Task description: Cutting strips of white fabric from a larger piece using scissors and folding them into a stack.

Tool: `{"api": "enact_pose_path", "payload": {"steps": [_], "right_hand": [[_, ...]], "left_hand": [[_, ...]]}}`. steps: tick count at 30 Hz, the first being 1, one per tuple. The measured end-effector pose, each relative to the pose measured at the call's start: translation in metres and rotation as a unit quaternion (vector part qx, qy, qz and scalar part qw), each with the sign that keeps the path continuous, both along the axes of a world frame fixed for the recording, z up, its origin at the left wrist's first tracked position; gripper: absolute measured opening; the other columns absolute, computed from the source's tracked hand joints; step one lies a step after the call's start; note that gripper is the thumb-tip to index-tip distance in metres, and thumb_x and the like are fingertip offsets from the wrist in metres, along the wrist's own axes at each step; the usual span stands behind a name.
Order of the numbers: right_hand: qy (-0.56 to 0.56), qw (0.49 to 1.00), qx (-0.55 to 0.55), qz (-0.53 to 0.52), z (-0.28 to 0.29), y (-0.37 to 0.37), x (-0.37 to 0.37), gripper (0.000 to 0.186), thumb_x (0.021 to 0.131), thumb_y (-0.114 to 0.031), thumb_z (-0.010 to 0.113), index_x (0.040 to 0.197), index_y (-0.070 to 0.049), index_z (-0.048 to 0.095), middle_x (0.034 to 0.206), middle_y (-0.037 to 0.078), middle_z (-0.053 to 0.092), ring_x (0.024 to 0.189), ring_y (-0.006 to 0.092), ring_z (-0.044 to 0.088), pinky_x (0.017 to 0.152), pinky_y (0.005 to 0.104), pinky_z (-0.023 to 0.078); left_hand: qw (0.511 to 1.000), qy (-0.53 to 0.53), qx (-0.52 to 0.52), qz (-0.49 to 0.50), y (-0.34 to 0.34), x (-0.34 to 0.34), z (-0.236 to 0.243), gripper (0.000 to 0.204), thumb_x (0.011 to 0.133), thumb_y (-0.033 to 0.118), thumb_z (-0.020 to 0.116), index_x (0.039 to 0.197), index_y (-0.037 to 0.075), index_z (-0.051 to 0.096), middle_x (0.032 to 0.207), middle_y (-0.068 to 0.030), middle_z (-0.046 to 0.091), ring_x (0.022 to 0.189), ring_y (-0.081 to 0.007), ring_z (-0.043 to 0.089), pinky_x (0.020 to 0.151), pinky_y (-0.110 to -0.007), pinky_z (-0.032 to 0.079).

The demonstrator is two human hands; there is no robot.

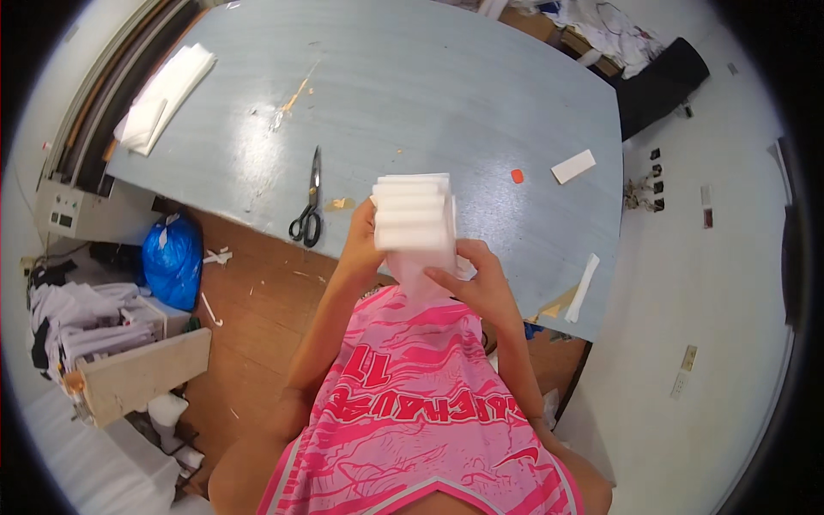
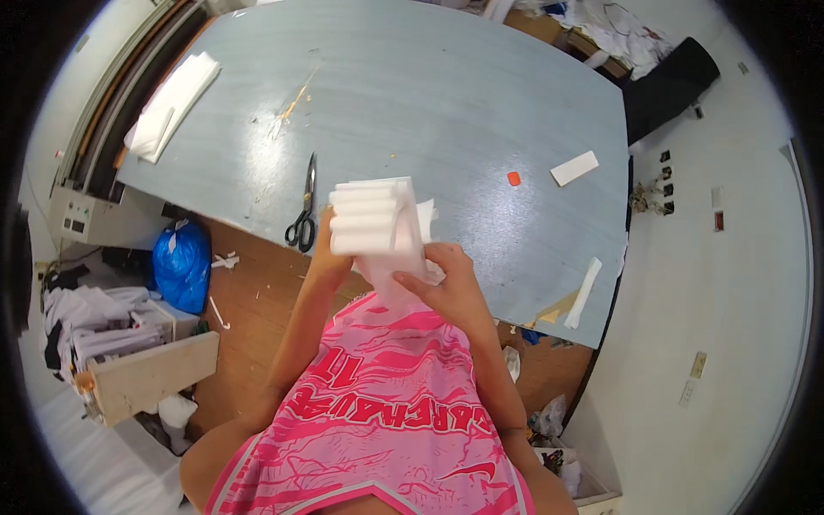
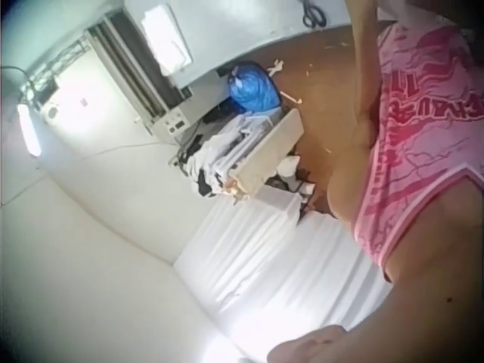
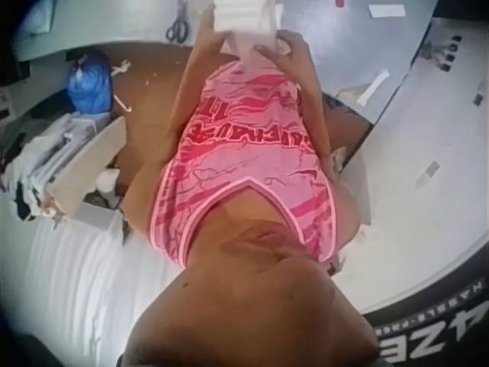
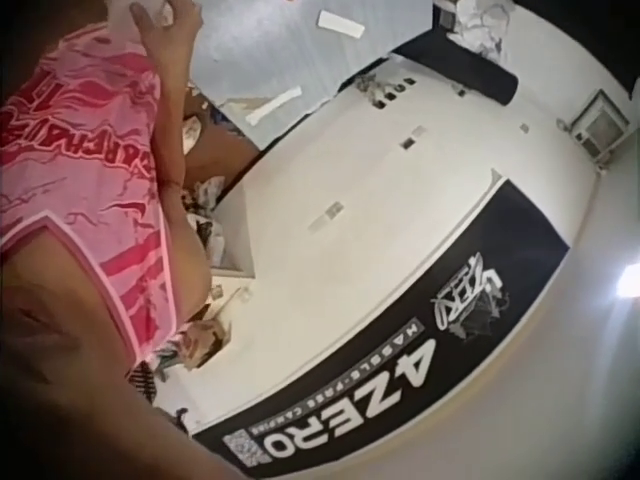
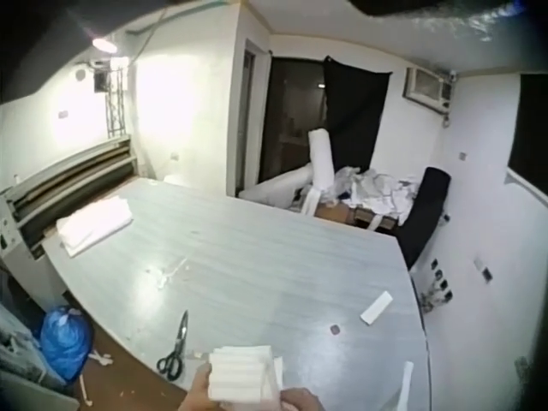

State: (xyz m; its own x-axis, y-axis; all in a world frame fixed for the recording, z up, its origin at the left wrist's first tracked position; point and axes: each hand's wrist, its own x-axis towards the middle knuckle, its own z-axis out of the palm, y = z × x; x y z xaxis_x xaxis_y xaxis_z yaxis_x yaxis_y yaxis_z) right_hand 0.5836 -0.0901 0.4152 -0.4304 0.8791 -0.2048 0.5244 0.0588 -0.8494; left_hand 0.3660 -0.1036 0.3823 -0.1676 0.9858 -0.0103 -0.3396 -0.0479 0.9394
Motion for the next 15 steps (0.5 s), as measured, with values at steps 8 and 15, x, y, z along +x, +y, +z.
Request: {"api": "enact_pose_path", "payload": {"steps": [8,15], "right_hand": [[0.136,0.972,0.191,0.0,0.026,0.058,0.004,0.081,0.072,-0.023,0.091,0.142,-0.004,0.055,0.155,0.018,0.047,0.147,0.0298,0.04,0.119,0.0456,0.033],[0.183,0.966,-0.115,0.145,0.058,0.094,-0.014,0.063,0.078,-0.022,0.088,0.13,0.004,0.063,0.118,0.011,0.072,0.109,0.0183,0.068,0.096,0.035,0.053]], "left_hand": [[0.958,-0.282,-0.045,-0.033,0.046,0.013,0.03,0.042,0.098,0.011,0.065,0.138,0.0,0.054,0.128,-0.0116,0.066,0.113,-0.0222,0.069,0.095,-0.039,0.06],[0.962,-0.266,-0.051,0.03,0.051,0.009,0.08,0.038,0.102,0.015,0.061,0.137,0.001,0.056,0.129,-0.0115,0.066,0.112,-0.0222,0.069,0.094,-0.04,0.06]]}}
